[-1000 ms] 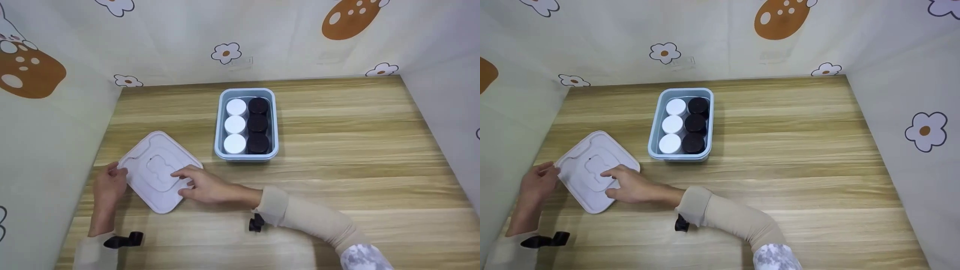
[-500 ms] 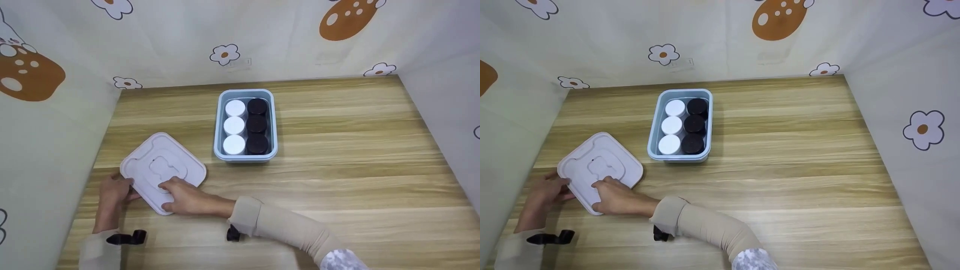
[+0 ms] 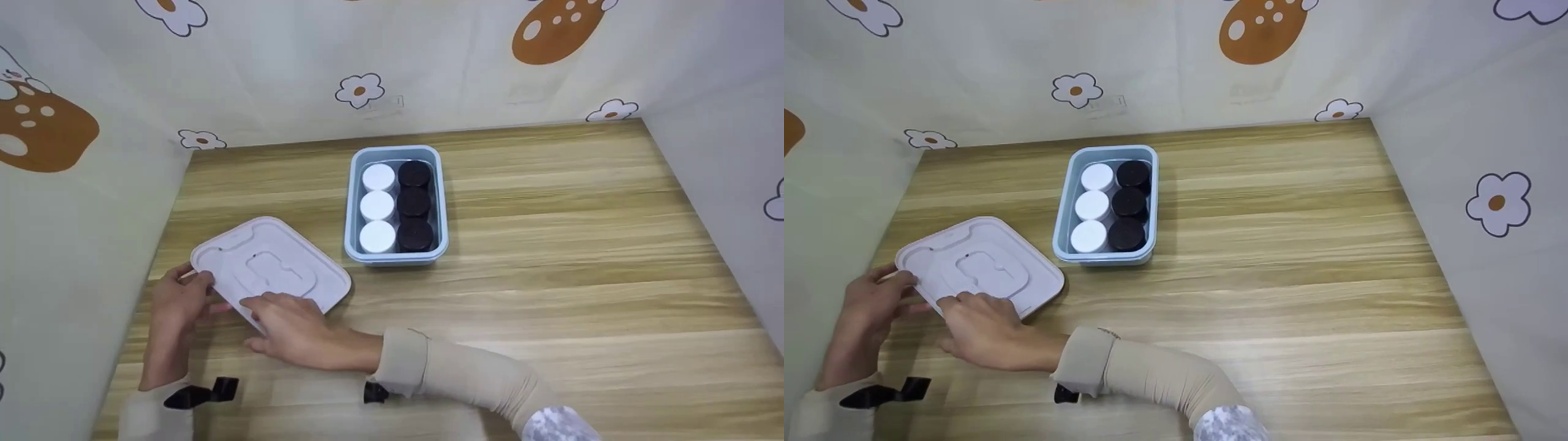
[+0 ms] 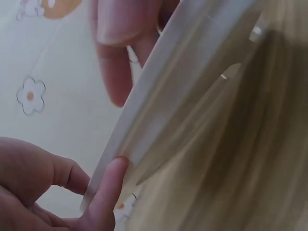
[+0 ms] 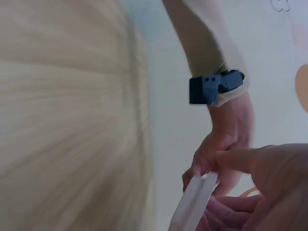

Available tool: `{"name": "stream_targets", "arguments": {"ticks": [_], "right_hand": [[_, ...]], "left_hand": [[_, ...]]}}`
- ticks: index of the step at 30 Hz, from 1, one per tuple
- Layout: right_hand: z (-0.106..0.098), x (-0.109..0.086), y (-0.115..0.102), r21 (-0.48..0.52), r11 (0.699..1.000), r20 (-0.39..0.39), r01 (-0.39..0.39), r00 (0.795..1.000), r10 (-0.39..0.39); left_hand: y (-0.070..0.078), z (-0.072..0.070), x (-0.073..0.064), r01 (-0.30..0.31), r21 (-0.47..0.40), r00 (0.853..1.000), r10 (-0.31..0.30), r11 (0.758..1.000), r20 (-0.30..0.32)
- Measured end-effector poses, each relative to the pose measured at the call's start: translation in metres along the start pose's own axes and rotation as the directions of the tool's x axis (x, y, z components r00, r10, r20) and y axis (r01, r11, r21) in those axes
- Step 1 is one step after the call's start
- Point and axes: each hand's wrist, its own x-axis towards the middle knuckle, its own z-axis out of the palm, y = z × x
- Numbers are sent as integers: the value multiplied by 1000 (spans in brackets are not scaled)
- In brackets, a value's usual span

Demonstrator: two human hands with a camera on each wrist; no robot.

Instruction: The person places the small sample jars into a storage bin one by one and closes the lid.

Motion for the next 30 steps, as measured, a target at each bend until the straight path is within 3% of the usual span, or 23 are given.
{"name": "stream_targets", "arguments": {"ticks": [4,9,13,18,21,25,28,30], "right_hand": [[-11,-4,-4,-52,998,-76,25,997,-29],[-29,-6,2,-10,1000,-173,14,985,-15],[-47,-7,12,57,998,-223,-9,974,21],[-71,-12,24,215,977,-273,-2,960,62],[-86,-19,31,323,946,-300,40,952,62],[-103,-28,39,456,879,-339,141,940,26],[-112,-34,45,556,805,-359,207,933,8],[-118,-37,50,613,760,-356,215,934,24]], "left_hand": [[23,5,-8,-26,-39,999,25,999,-24],[42,12,-12,-114,-60,993,112,992,-24],[45,19,-12,-182,-114,983,183,977,0],[38,31,-5,-163,-181,977,185,970,106],[32,40,1,-111,-245,967,161,963,197],[26,54,7,-65,-349,944,171,935,283],[26,64,8,-86,-421,932,222,903,285],[29,71,6,-123,-458,932,261,880,253]]}}
